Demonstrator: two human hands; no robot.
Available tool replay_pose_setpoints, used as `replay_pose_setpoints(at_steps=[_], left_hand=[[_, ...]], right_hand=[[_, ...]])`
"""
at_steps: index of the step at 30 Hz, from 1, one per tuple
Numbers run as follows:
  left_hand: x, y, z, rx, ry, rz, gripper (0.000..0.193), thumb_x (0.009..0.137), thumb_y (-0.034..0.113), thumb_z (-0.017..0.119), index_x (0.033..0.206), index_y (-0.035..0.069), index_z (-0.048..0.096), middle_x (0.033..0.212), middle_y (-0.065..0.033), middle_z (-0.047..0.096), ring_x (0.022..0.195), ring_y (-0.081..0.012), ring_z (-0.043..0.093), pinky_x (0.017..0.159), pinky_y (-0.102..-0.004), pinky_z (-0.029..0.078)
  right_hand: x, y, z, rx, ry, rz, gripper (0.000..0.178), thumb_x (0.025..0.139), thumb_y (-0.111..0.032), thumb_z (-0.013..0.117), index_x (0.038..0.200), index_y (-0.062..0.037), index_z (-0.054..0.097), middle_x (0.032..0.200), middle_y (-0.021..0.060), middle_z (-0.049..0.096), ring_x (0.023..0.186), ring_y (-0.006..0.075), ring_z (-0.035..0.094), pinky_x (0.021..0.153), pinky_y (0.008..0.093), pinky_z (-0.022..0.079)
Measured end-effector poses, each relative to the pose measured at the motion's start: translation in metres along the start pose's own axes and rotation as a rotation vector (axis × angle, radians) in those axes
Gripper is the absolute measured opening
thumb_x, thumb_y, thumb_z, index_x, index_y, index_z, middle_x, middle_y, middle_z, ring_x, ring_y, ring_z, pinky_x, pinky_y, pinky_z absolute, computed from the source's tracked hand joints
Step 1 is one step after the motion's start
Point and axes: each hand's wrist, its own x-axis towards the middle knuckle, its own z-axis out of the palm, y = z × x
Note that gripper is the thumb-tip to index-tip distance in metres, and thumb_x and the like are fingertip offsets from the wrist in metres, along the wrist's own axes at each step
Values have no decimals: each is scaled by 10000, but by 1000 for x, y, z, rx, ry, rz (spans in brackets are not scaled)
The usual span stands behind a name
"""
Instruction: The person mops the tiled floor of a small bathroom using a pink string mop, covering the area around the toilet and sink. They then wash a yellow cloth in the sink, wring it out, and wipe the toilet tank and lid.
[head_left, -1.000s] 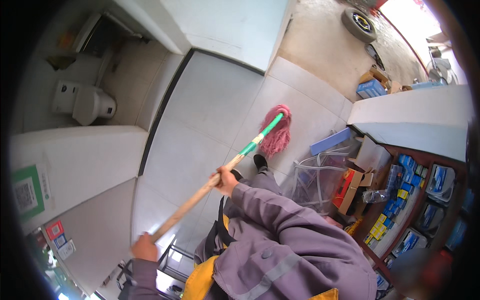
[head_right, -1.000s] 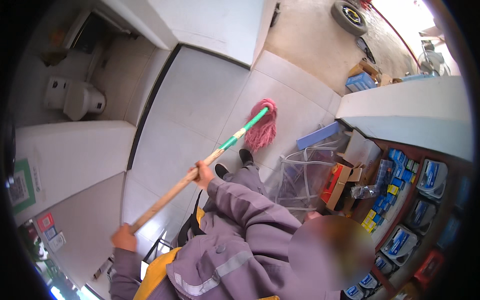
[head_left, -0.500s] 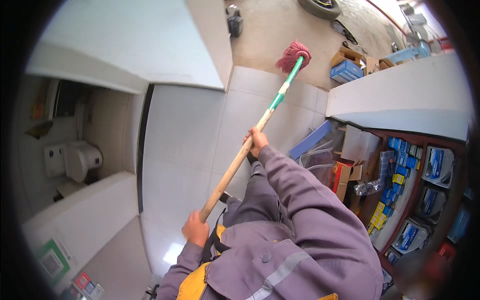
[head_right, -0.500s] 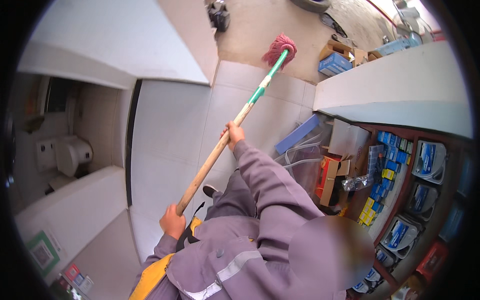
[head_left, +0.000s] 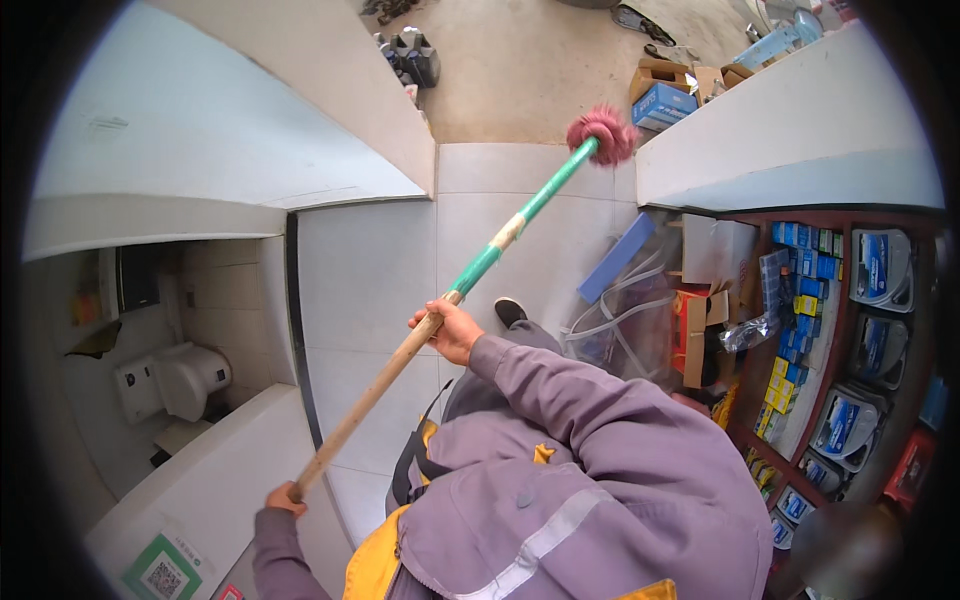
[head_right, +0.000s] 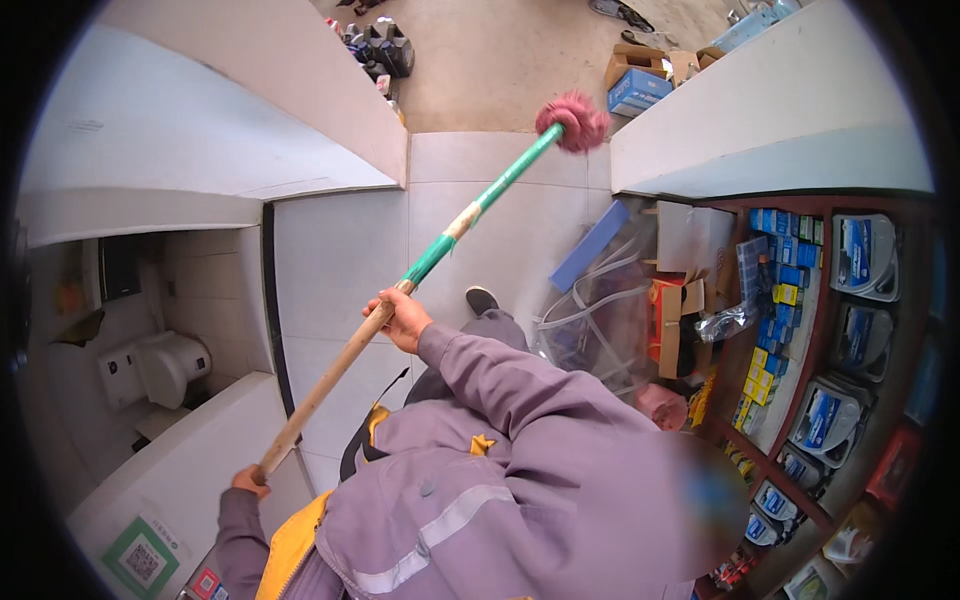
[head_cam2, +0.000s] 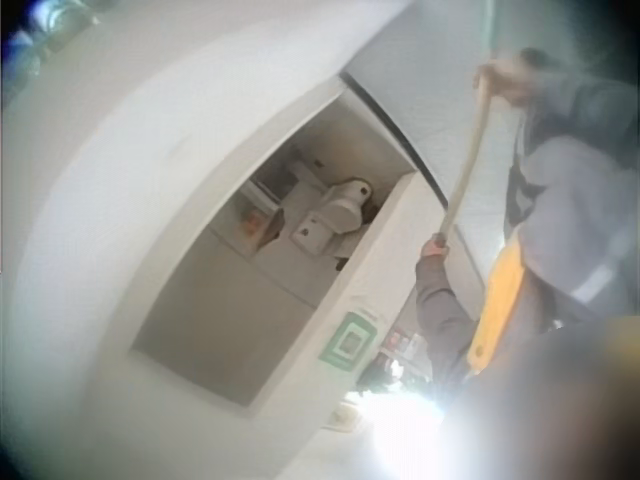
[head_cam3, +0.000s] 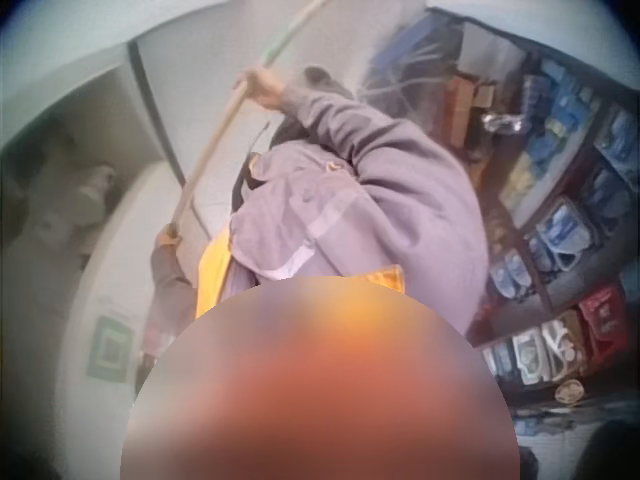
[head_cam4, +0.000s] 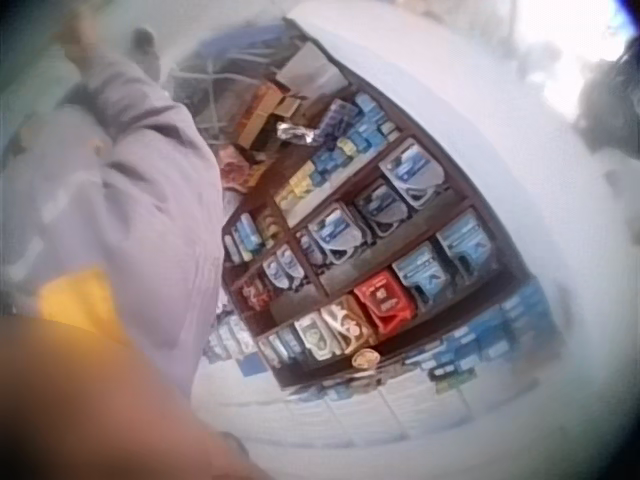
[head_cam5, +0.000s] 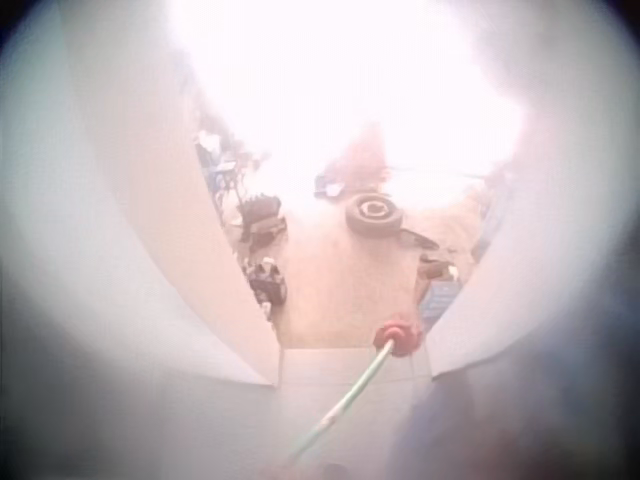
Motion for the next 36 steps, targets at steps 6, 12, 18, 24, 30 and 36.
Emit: replay_pose_setpoints(at_steps=[6, 12, 18, 24, 30, 36], left_hand=[[-15, 49, -107, 234, 688, 198, 171, 686, 72, 650, 854, 107, 645, 889, -151, 632, 869, -373, 605, 762, -454, 500], [-48, 175, -127, 376, 440, 368, 225, 649, 113, 649, 873, 119, 636, 750, -142, 653, 762, -371, 631, 681, -466, 501], [-54, 351, -85, 385, 312, 376, 211, 679, 154, 627, 887, 119, 634, 731, -156, 657, 717, -377, 639, 643, -482, 499], [5, 456, -77, 253, 207, 367, 256, 716, 173, 602, 966, 121, 622, 799, -173, 668, 778, -378, 644, 691, -476, 504], [13, 551, -89, 147, 197, 308, 300, 726, 176, 586, 1021, 137, 623, 820, -163, 676, 803, -383, 642, 710, -481, 501], [15, 478, -98, 43, 333, 397, 356, 669, 160, 630, 1020, 104, 634, 821, -177, 673, 812, -395, 639, 721, -488, 499]], right_hand=[[-14, 26, 4, 39, 23, 58, 217, 900, -239, 544, 1059, -115, 463, 1073, 103, 614, 1078, 257, 594, 999, 468, 423], [53, -20, -53, 231, 323, -50, 219, 854, -141, 557, 1026, -62, 449, 866, 125, 559, 824, 298, 596, 789, 475, 522], [79, -119, -126, 116, 512, -269, 81, 829, -86, 531, 899, -75, 491, 710, 91, 543, 662, 261, 575, 635, 443, 527], [111, -230, -128, 174, 577, -343, 101, 846, -114, 546, 790, -54, 486, 679, 103, 528, 582, 245, 540, 577, 439, 523], [113, -331, -92, 114, 462, -478, 102, 883, -120, 549, 836, -54, 487, 702, 67, 502, 618, 208, 536, 621, 419, 543], [85, -321, -10, 64, 234, -385, 98, 872, -111, 562, 847, -43, 495, 706, 87, 514, 621, 223, 553, 590, 422, 542]])
